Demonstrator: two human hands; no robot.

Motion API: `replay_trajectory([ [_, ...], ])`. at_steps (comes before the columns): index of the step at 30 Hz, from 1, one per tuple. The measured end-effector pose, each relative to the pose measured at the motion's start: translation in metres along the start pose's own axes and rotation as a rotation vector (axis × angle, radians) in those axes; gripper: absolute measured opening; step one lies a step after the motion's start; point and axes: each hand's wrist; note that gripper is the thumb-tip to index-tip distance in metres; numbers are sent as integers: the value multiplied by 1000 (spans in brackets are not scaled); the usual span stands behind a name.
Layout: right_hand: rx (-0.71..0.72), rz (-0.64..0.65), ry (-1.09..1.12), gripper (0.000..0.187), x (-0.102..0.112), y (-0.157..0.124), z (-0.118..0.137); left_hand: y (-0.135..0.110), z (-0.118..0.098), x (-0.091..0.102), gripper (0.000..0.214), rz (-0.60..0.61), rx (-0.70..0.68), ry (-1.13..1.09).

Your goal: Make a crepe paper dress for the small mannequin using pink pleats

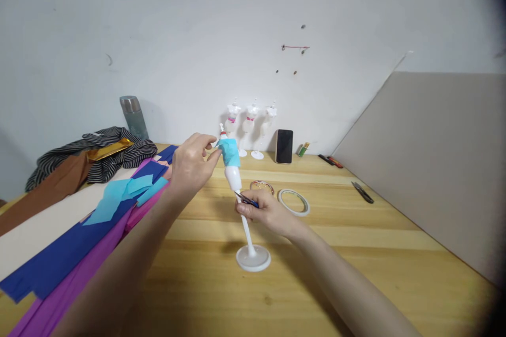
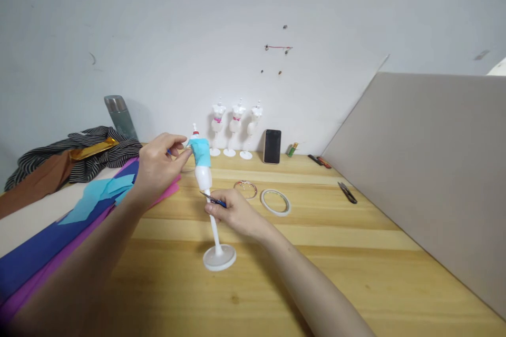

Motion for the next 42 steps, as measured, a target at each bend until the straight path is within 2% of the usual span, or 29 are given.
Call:
replay_trajectory([
  [7,-8,24,7,36,-1,-3,7,-4,1,-1,19,-28,-113,122],
  [17,-14,72,14,37,-1,-6,11,0,-11,6,23,15,-65,93],
  [27,-31,16,-118,32,-2,-5,7,2,-14,12,24,79,-57,34],
  [36,-7,-35,-232,30,-5,-5,5,5,-11,11,24,38,188,-152],
  [42,13,-80,-308,27,-8,-5,7,7,-10,10,30,33,268,-229],
])
Point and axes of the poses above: each hand's wrist, its own y-axis towards the middle knuckle, its own x-axis out of the back of the hand, z = x × y, and after that the axes turned 12 degrees about -x, right-handed
